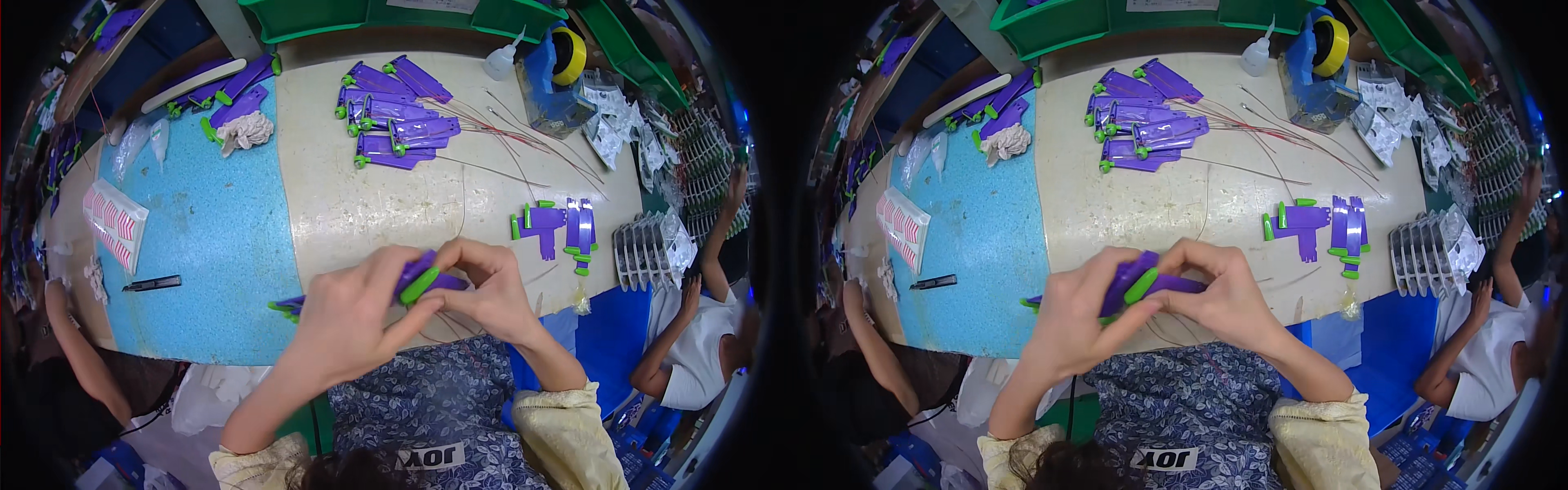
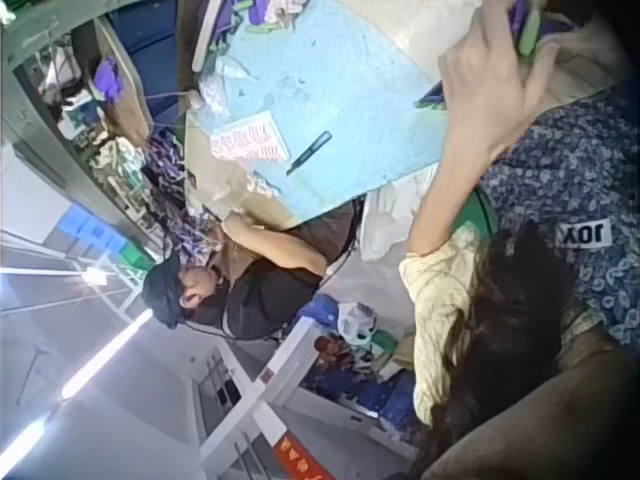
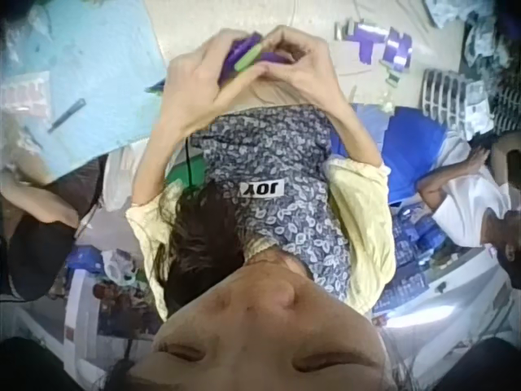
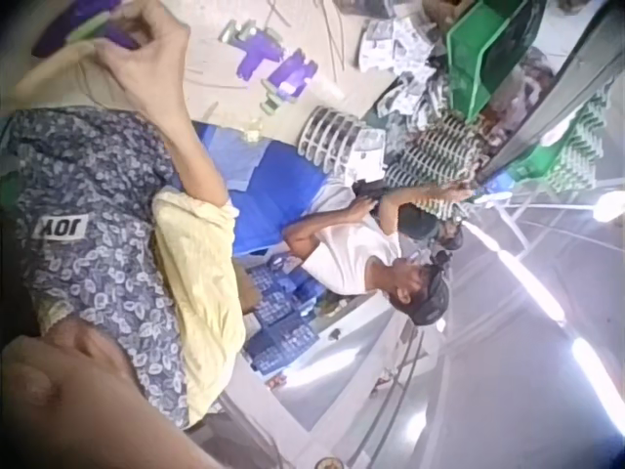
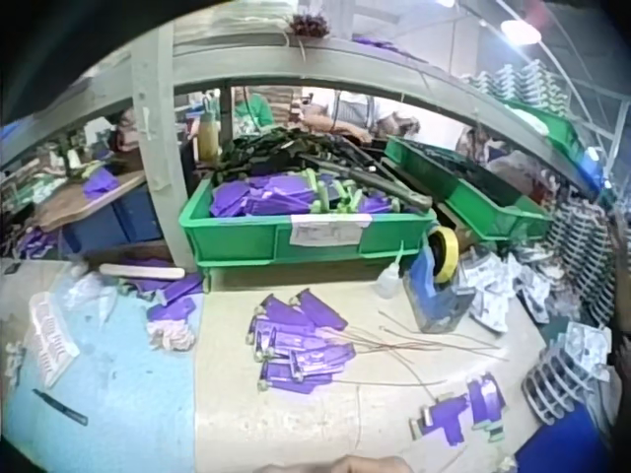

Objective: The person assembles purple and green plastic components by inserting thin red wires into the purple parts. They apply glue to the components using a squeeze bottle and use a hammer to secure the parts. The finished assemblies are stacked on the table.

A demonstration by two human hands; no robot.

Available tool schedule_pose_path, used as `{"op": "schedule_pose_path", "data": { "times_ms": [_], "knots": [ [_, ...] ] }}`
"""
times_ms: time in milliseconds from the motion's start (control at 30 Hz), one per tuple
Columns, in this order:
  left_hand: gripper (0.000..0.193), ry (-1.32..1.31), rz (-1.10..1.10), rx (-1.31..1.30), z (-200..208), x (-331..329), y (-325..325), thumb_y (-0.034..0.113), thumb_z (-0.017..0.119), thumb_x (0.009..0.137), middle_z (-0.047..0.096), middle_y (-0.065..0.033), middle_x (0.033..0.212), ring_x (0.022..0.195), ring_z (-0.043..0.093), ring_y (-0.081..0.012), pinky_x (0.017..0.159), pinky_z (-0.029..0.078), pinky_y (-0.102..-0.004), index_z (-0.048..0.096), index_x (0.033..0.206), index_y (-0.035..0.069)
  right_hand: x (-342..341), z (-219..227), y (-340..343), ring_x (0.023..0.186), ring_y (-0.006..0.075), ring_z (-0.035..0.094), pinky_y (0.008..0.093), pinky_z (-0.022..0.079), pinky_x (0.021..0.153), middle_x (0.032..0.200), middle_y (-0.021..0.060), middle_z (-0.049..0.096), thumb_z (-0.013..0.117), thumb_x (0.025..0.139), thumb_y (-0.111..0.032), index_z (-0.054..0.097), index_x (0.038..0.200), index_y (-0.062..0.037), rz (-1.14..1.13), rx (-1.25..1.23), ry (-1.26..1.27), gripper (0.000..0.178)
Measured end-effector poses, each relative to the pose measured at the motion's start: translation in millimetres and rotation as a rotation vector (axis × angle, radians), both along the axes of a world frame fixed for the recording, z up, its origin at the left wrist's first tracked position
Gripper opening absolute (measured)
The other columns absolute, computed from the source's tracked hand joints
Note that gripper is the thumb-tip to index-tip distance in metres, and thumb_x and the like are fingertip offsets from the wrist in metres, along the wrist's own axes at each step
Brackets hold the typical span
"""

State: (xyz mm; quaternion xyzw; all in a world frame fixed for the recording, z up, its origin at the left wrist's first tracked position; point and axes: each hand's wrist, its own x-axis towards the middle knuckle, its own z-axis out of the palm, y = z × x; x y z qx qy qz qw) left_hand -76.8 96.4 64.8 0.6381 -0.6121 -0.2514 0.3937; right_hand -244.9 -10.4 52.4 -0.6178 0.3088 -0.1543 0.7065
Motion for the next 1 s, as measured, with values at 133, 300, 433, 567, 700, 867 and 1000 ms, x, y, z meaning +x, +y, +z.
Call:
{"op": "schedule_pose_path", "data": {
  "times_ms": [133,300,433,567,700,867,1000],
  "knots": [
    [0.032,-0.015,-0.033,-0.031,-5.0,-2.4,-0.2,0.018,0.076,0.086,0.067,-0.0142,0.079,0.065,0.068,-0.0291,0.058,0.051,-0.0353,0.062,0.109,0.002,-6.2,-13.1,5.3,0.086,0.0090,0.062,0.0253,0.049,0.083,0.089,0.0044,0.067,0.083,0.074,0.001,0.055,0.099,-0.0032,-0.100,-0.018,-0.048,0.038],
    [0.035,-0.020,0.003,-0.125,-10.4,-5.0,4.5,0.021,0.074,0.088,0.068,-0.0138,0.085,0.067,0.070,-0.0279,0.058,0.053,-0.0382,0.059,0.112,0.001,-6.5,-9.1,5.7,0.085,0.0095,0.064,0.0269,0.051,0.080,0.090,0.0046,0.069,0.083,0.076,-0.001,0.060,0.100,-0.0014,-0.095,-0.107,-0.006,0.033],
    [0.032,0.147,0.096,0.050,1.8,5.9,9.5,0.015,0.071,0.088,0.069,-0.0146,0.084,0.065,0.069,-0.0278,0.059,0.052,-0.0349,0.060,0.115,0.002,-20.4,12.4,-10.3,0.078,0.0137,0.067,0.0300,0.054,0.070,0.090,0.0078,0.070,0.080,0.080,-0.002,0.066,0.097,0.0018,-0.003,-0.312,0.194,0.023],
    [0.029,0.201,-0.074,0.109,3.3,2.9,-0.2,0.011,0.066,0.089,0.067,-0.0115,0.074,0.059,0.065,-0.0236,0.060,0.050,-0.0309,0.062,0.116,0.003,-11.6,38.5,-9.2,0.071,0.0231,0.069,0.0327,0.053,0.061,0.086,0.0139,0.068,0.075,0.080,-0.001,0.067,0.096,0.0032,0.091,-0.672,0.284,0.018],
    [0.020,0.134,-0.153,0.162,16.2,6.1,-18.9,0.013,0.068,0.091,0.067,-0.0108,0.073,0.056,0.063,-0.0188,0.055,0.048,-0.0294,0.065,0.107,0.001,-5.1,41.3,-3.5,0.061,0.0244,0.061,0.0339,0.046,0.054,0.077,0.0119,0.062,0.074,0.080,0.000,0.068,0.094,0.0014,0.008,-0.867,0.180,0.016],
    [0.021,0.820,-0.102,0.528,17.3,24.4,-17.8,0.019,0.069,0.095,0.070,-0.0066,0.074,0.053,0.059,-0.0067,0.048,0.043,-0.0208,0.066,0.095,-0.002,-25.7,48.0,-28.4,0.055,0.0170,0.049,0.0307,0.037,0.051,0.069,0.0056,0.055,0.076,0.077,0.000,0.073,0.085,-0.0008,-0.188,-0.802,0.188,0.008],
    [0.023,0.975,-0.085,0.605,16.4,32.0,-18.5,0.020,0.069,0.095,0.070,-0.0082,0.073,0.051,0.059,-0.0075,0.046,0.042,-0.0210,0.065,0.096,-0.002,-25.6,47.5,-24.3,0.057,0.0146,0.049,0.0309,0.037,0.052,0.072,0.0048,0.060,0.080,0.078,-0.005,0.074,0.082,-0.0013,-0.095,-0.698,0.058,0.008]
  ]
}}
